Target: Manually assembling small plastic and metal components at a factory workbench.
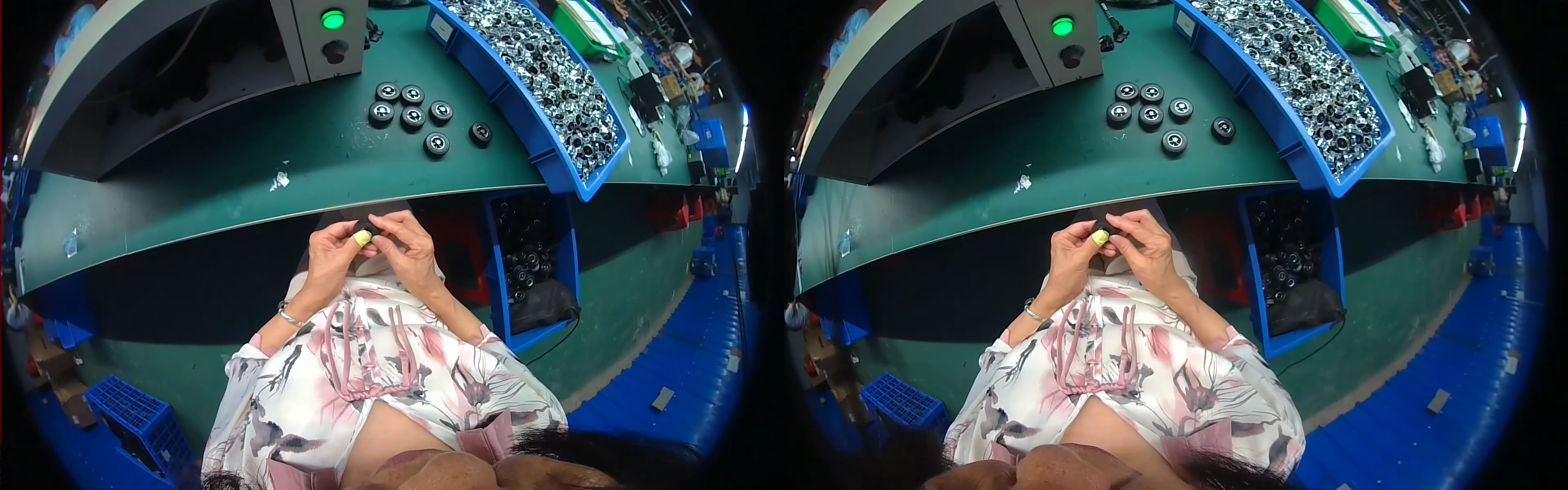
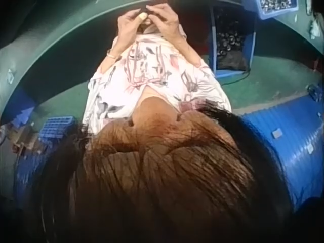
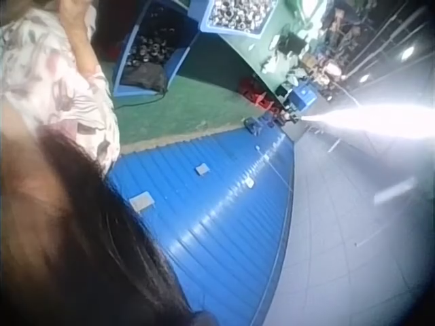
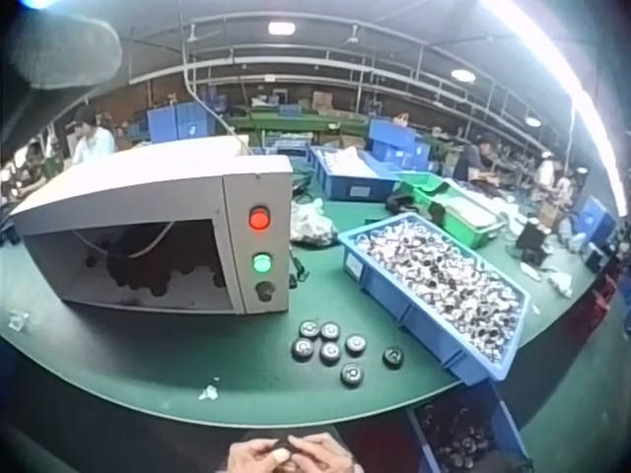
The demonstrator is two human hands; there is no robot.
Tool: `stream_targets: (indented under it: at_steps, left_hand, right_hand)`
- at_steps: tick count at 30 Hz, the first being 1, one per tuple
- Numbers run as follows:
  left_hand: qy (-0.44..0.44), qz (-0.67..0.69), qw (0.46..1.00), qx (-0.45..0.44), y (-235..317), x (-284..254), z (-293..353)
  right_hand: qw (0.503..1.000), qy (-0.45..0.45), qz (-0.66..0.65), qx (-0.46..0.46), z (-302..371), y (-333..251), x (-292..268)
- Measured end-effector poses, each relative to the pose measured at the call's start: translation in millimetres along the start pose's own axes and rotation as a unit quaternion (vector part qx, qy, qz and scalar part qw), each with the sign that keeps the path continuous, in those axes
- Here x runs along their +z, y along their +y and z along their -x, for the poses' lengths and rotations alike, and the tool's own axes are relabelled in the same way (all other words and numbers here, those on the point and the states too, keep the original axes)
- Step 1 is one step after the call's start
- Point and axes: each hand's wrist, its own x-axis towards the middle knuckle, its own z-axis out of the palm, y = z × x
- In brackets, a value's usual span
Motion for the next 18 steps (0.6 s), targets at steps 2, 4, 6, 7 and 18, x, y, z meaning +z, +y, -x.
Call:
stream_targets:
  at_steps: [2, 4, 6, 7, 18]
  left_hand:
    - [-0.003, -0.024, 1.0, -0.005, 7, -2, -3]
    - [0.014, -0.069, 0.997, -0.004, 7, 1, 4]
    - [0.04, -0.174, 0.982, 0.061, -8, -6, 1]
    - [0.056, -0.237, 0.966, 0.085, -7, -5, 0]
    - [-0.049, -0.027, 0.997, 0.044, 2, -4, 11]
  right_hand:
    - [0.992, 0.003, -0.093, 0.084, -3, 0, 4]
    - [0.994, 0.0, -0.055, 0.096, 0, -5, 3]
    - [0.995, 0.011, -0.034, 0.098, -5, -1, 4]
    - [0.994, 0.021, -0.052, 0.089, -3, 7, 6]
    - [0.963, -0.013, -0.202, 0.176, 2, 0, -1]
